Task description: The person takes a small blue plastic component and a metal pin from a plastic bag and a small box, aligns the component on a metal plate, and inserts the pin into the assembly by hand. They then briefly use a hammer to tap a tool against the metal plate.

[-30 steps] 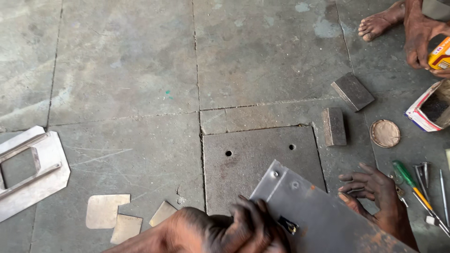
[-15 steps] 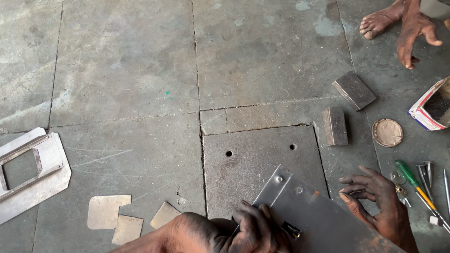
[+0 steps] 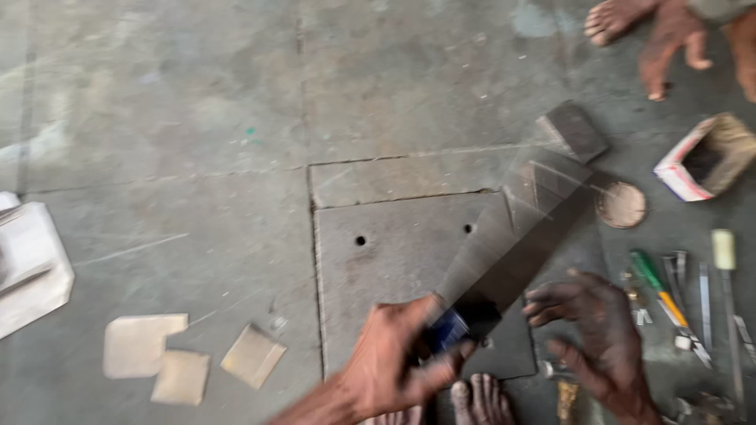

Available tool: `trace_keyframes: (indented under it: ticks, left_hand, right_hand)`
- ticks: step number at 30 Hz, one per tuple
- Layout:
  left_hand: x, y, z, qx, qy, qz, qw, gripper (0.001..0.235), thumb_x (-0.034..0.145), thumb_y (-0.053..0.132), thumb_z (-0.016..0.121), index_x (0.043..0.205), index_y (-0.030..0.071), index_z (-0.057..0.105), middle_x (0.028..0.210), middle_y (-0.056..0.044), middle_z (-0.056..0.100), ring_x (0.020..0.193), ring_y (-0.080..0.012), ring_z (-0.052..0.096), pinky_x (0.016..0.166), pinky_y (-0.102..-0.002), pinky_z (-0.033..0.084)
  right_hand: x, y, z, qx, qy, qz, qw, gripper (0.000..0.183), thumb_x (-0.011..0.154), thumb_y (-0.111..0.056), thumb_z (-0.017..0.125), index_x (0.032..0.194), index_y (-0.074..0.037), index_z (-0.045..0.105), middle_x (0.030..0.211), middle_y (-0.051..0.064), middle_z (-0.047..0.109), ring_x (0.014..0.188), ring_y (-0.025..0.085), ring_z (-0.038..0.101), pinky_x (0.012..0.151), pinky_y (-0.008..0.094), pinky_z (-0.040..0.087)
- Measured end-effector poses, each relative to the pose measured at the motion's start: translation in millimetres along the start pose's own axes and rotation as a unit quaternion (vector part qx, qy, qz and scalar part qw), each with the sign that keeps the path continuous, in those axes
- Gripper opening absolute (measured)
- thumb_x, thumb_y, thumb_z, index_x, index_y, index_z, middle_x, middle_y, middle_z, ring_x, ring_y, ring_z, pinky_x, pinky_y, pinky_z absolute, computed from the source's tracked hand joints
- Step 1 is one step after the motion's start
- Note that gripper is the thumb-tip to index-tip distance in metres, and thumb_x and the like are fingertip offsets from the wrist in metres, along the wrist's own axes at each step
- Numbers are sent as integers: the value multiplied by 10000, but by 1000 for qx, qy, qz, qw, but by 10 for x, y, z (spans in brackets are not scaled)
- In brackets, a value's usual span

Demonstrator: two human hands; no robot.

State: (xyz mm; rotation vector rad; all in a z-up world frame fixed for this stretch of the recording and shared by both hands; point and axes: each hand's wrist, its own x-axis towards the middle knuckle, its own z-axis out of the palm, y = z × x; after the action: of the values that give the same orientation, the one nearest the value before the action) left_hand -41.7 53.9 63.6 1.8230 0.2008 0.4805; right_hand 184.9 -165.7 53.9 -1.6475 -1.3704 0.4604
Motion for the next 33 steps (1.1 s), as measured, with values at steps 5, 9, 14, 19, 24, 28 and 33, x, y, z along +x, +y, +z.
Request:
trace_keyframes:
  ticks: [5, 9, 14, 19, 24, 28, 33]
  left_hand:
    - [37, -295, 608, -379, 83, -173, 905, 341, 922, 214, 734, 1165, -18, 678, 958, -72, 757, 828, -118, 696, 732, -279, 584]
    - [8, -422, 863, -424, 85, -161, 887, 346, 927, 211, 738, 1147, -49, 670, 944, -83, 744, 830, -133, 698, 740, -293, 585]
    - [-42, -555, 934, -429, 73, -143, 889, 370, 931, 228, 739, 1153, -57, 655, 946, -98, 731, 841, -147, 693, 747, -306, 585]
    - [-70, -622, 1006, -418, 73, -125, 897, 427, 928, 272, 754, 1170, -64, 648, 978, -118, 731, 891, -155, 697, 783, -319, 592]
    - [-73, -646, 1017, -401, 67, -131, 904, 535, 894, 362, 775, 1183, -68, 642, 975, -145, 734, 891, -189, 721, 782, -343, 616]
    - [-76, -656, 1024, -395, 64, -125, 908, 590, 893, 400, 772, 1199, -85, 634, 980, -173, 735, 892, -217, 739, 782, -367, 635]
    - [-86, -664, 1005, -395, 58, -119, 909, 599, 903, 397, 757, 1222, -93, 626, 1006, -188, 735, 921, -235, 744, 809, -379, 641]
  right_hand:
    - [-25, -56, 106, -10, -34, 132, 991, 984, 710, -199, 874, 1513, -60, 321, 1292, 185, 608, 1178, 284, 646, 998, 416, 536]
    - [30, -94, 140, -69, -74, 146, 984, 823, 732, -225, 836, 1437, -73, 440, 1341, 172, 627, 1224, 300, 651, 1007, 410, 526]
    - [87, -167, 194, -79, -76, 138, 984, 722, 720, -265, 860, 1350, -97, 549, 1283, 124, 681, 1161, 284, 708, 977, 397, 567]
    - [46, -211, 192, -82, -72, 141, 984, 710, 724, -310, 866, 1333, -107, 560, 1294, 115, 672, 1123, 273, 730, 931, 395, 593]
    - [50, -215, 179, -84, -74, 132, 985, 714, 731, -346, 855, 1339, -112, 562, 1290, 117, 671, 1136, 276, 721, 939, 399, 594]
    - [41, -220, 183, -88, -71, 130, 985, 726, 728, -370, 859, 1340, -115, 563, 1261, 110, 684, 1139, 274, 724, 943, 398, 592]
    - [45, -209, 191, -97, -71, 117, 986, 721, 738, -379, 844, 1347, -119, 559, 1259, 116, 684, 1157, 285, 712, 965, 417, 580]
